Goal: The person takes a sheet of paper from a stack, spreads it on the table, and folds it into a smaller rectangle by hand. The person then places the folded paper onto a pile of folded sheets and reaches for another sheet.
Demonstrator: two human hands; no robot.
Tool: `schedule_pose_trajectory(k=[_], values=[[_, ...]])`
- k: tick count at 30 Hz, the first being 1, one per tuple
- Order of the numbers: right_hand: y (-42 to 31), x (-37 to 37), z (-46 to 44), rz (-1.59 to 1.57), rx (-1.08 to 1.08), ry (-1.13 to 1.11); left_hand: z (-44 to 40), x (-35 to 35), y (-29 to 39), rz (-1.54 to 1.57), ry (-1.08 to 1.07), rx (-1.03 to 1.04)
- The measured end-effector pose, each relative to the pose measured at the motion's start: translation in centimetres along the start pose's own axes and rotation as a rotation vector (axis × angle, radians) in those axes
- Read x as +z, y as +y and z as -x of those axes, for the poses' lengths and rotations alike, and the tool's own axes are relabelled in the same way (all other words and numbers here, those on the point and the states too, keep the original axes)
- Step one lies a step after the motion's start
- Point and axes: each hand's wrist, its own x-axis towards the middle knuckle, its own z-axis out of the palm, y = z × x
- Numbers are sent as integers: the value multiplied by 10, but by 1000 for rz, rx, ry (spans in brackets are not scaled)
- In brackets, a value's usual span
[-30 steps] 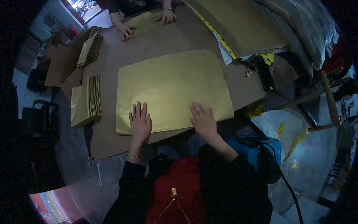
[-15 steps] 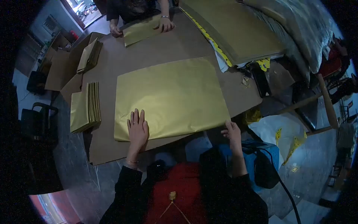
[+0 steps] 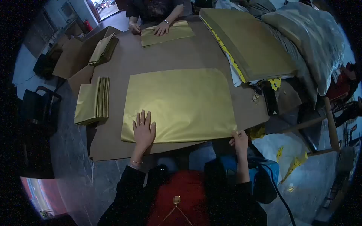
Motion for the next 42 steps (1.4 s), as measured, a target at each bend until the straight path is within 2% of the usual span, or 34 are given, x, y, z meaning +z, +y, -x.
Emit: schedule_pose_trajectory(k=[5,11,13,14,18,20,24,26,30,35,39,42], values=[[-12,7,-29,64,-114,19,-12,2,2,12,-6,-78],[-13,6,-53,368,-42,109,-11,5,14,-14,11,-91],[-6,8,-57,576,-431,219,-12,4,16,-19,-4,-108],[-5,7,-60,519,-313,206,-12,4,16,-21,-14,-111],[-40,10,-37,284,-259,227,-12,5,18,-69,-4,-124],[-44,4,-38,260,-9,85,-12,4,18,-60,-18,-135],[-19,-4,-54,392,-26,145,-11,6,18,-80,-22,-126],[-14,-4,-53,529,-241,172,-11,6,15,-73,-18,-111],[-28,1,-48,702,-226,188,-12,4,18,-85,-30,-123],[-38,2,-46,858,-86,137,-13,2,19,-73,-39,-136],[-25,4,-50,848,-165,212,-11,4,18,-60,-20,-136],[-28,7,-50,853,-32,230,-13,2,18,-61,-18,-141]])
